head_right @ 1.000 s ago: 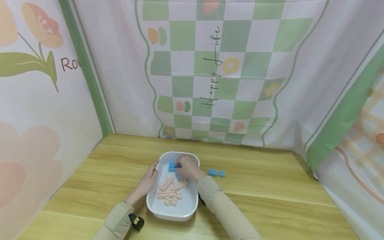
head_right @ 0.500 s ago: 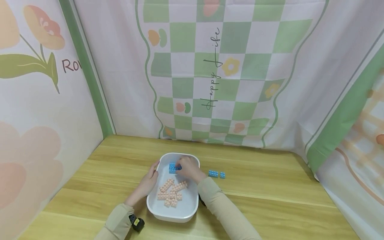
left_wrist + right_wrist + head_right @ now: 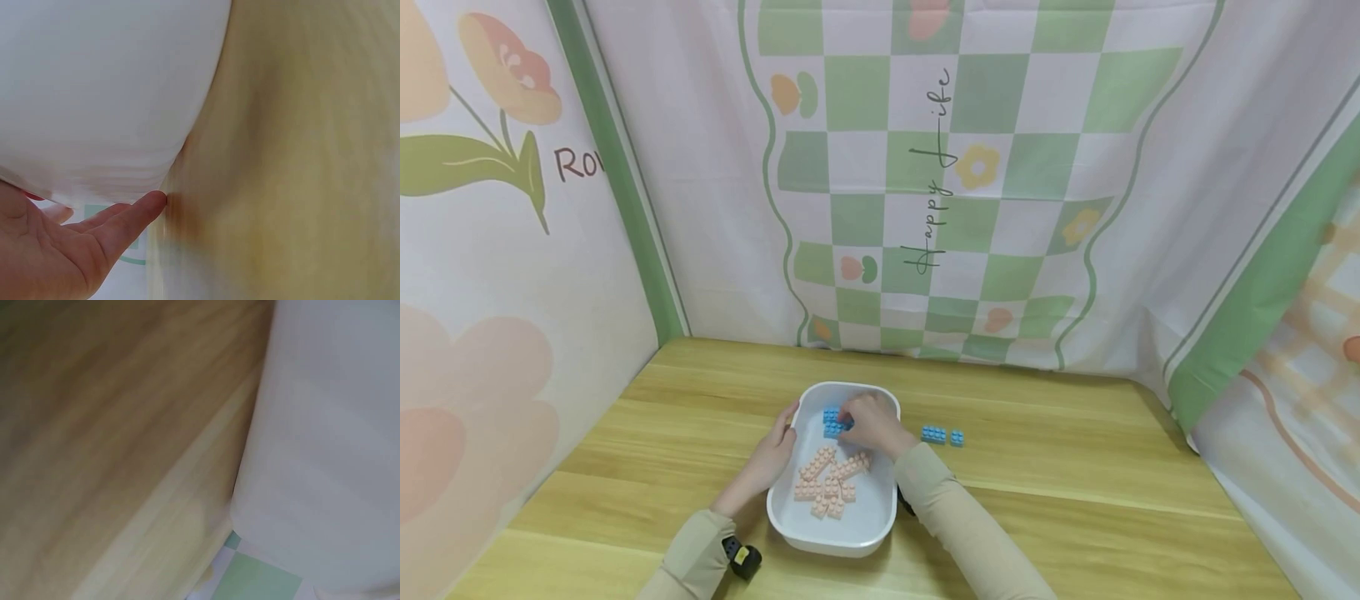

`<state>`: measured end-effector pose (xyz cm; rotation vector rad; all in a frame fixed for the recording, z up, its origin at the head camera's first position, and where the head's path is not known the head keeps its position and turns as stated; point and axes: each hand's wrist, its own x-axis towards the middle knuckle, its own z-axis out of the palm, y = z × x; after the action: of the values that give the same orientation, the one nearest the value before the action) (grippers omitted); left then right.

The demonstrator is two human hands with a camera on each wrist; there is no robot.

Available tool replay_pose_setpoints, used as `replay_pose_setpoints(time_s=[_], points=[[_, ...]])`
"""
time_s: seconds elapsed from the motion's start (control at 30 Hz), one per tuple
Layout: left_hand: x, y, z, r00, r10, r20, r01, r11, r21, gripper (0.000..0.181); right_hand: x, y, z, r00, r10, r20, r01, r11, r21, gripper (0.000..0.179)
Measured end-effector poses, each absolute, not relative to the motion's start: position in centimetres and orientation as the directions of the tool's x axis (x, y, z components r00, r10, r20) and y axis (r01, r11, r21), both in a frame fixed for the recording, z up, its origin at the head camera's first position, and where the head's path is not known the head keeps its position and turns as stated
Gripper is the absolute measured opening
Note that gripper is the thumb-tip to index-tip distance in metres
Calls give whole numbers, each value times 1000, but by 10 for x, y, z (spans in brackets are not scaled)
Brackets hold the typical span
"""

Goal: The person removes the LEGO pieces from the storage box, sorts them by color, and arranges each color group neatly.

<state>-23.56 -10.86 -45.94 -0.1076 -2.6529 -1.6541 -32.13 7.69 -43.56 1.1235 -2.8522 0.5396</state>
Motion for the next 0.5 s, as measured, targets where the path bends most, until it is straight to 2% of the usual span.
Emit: replay_pose_setpoints(time_s=[0.3, 0.5], points=[[-236, -108, -456, -998, 59, 30, 53, 429, 902, 51, -322, 78, -435, -732, -665, 148, -673, 672, -309, 17], [-234, -108, -458, -998, 65, 23, 48, 421, 906, 51, -322, 79, -437, -730, -666, 153, -667, 644, -375, 17]])
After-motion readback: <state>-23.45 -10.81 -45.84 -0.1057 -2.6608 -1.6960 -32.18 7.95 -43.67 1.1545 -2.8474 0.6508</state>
